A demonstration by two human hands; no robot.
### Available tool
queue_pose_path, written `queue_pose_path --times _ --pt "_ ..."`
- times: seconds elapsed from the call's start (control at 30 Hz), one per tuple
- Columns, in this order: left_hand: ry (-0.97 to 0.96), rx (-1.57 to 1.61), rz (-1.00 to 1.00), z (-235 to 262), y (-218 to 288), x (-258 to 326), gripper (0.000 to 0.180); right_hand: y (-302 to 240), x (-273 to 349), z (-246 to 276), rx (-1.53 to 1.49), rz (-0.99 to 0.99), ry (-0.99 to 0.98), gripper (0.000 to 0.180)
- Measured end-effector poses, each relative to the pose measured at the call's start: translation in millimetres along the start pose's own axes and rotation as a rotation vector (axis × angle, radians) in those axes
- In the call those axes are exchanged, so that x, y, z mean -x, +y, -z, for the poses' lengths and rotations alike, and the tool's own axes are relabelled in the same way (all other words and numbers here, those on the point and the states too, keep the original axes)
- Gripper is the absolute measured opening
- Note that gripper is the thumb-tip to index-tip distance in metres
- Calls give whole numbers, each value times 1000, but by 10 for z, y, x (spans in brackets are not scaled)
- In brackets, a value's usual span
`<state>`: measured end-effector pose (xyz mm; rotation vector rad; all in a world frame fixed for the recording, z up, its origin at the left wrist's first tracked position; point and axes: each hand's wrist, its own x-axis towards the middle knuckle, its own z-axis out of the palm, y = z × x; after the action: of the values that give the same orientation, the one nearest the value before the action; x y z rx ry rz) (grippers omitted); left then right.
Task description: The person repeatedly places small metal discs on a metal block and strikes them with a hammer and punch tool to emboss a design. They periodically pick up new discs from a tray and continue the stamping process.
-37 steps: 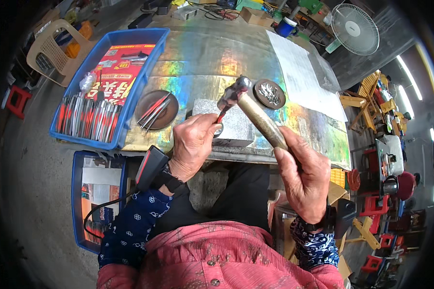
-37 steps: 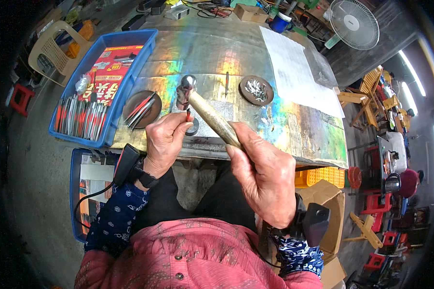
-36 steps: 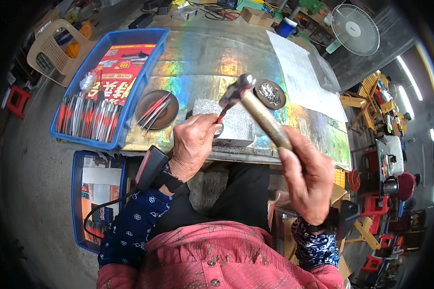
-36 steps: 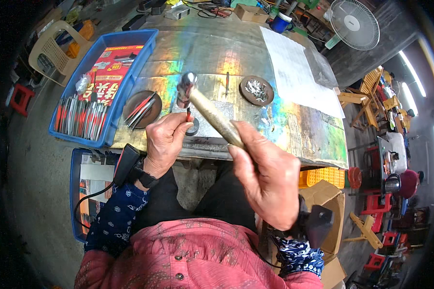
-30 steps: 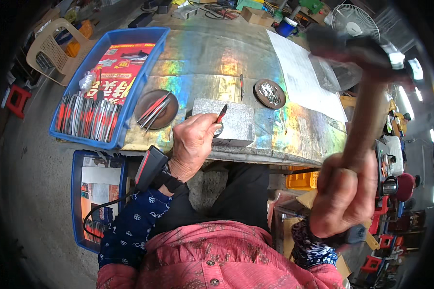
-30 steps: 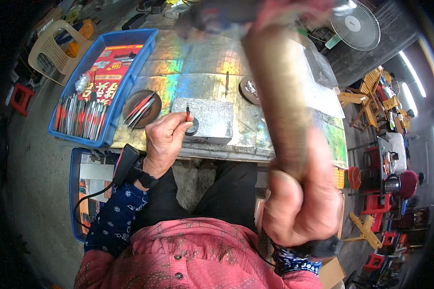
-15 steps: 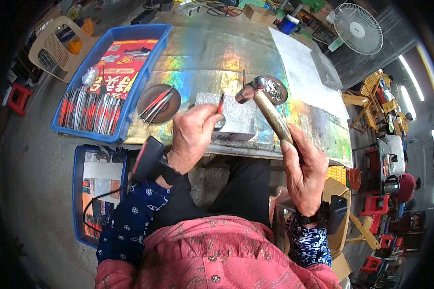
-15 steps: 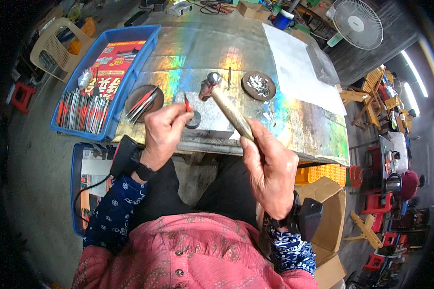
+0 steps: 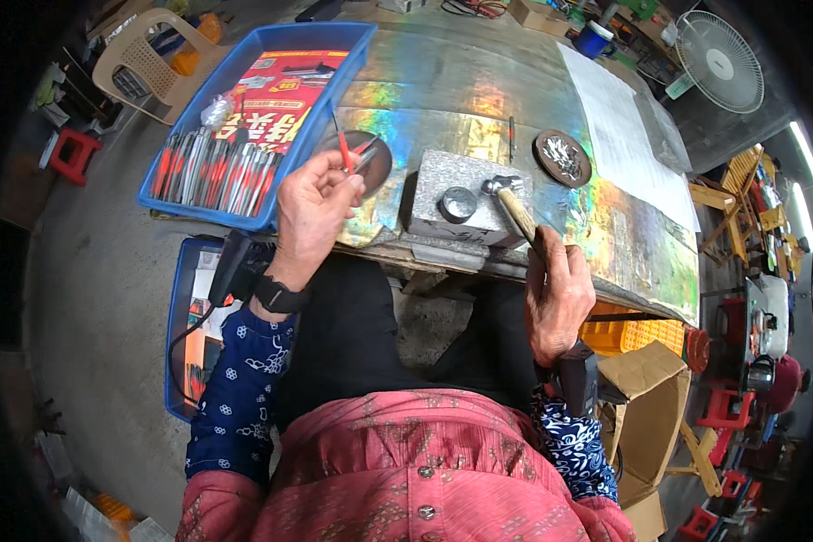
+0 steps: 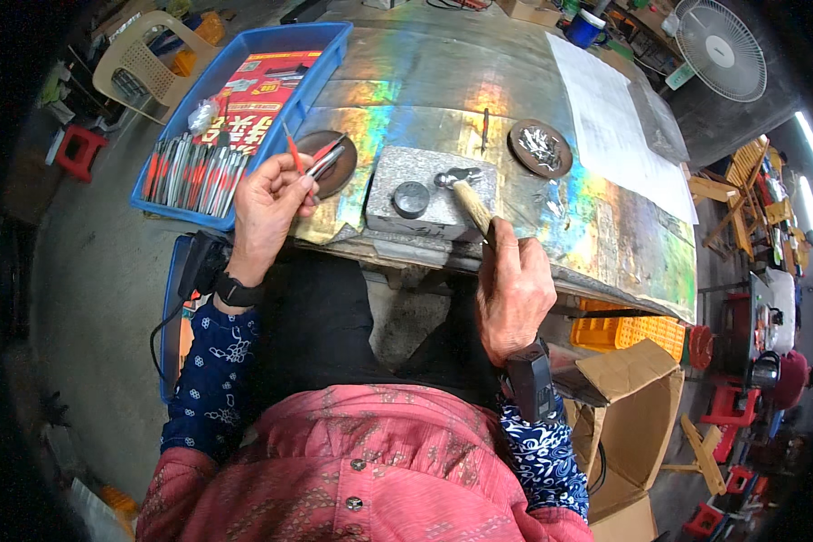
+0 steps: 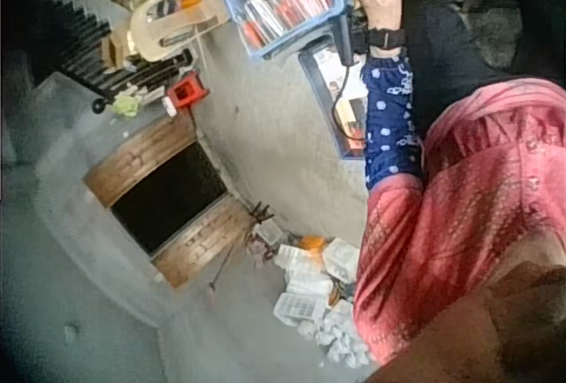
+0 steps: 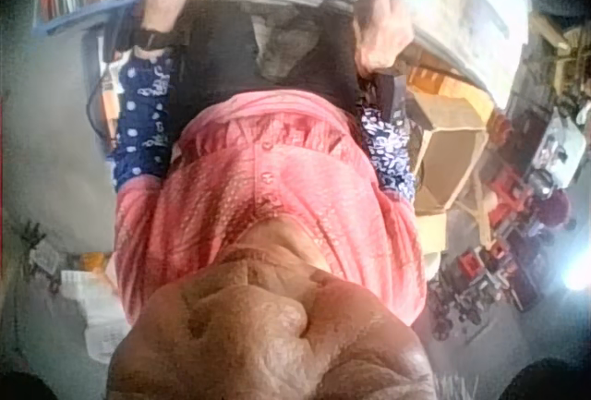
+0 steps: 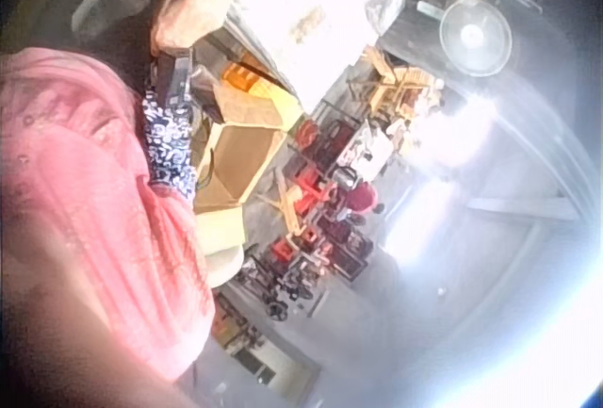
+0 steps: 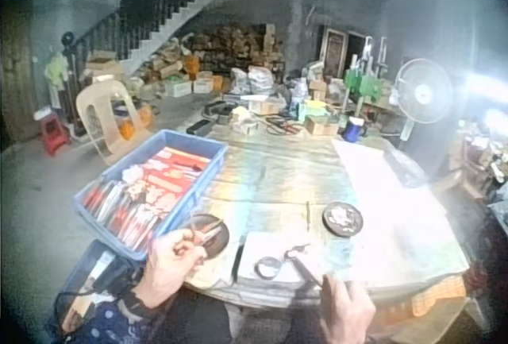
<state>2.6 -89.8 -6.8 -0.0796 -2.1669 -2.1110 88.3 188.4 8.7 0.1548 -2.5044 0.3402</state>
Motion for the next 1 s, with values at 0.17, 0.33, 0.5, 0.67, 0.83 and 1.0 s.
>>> queue_pose_path --times 0.17,0.33,0.5,0.67,0.83,1.0 --pt "76 -737 -352 303 -48 -15 23 -30 66 -148 -29 -59 -75 49" --pt "40 -1063 -465 220 -190 -52 8 -50 73 -163 -83 -125 -237 54" --pt "46 -1210 -570 182 -285 -171 4 -66 50 -140 -90 -92 -284 55" --pt "-7 -1412 -479 127 -401 -257 9 -99 67 -161 -129 -125 -300 55" --pt "10 -1417 -507 104 -371 -239 6 -88 96 -171 -112 -101 -292 58" --pt "157 -1121 -599 293 -141 -127 22 -69 82 -155 -154 -89 -278 60"
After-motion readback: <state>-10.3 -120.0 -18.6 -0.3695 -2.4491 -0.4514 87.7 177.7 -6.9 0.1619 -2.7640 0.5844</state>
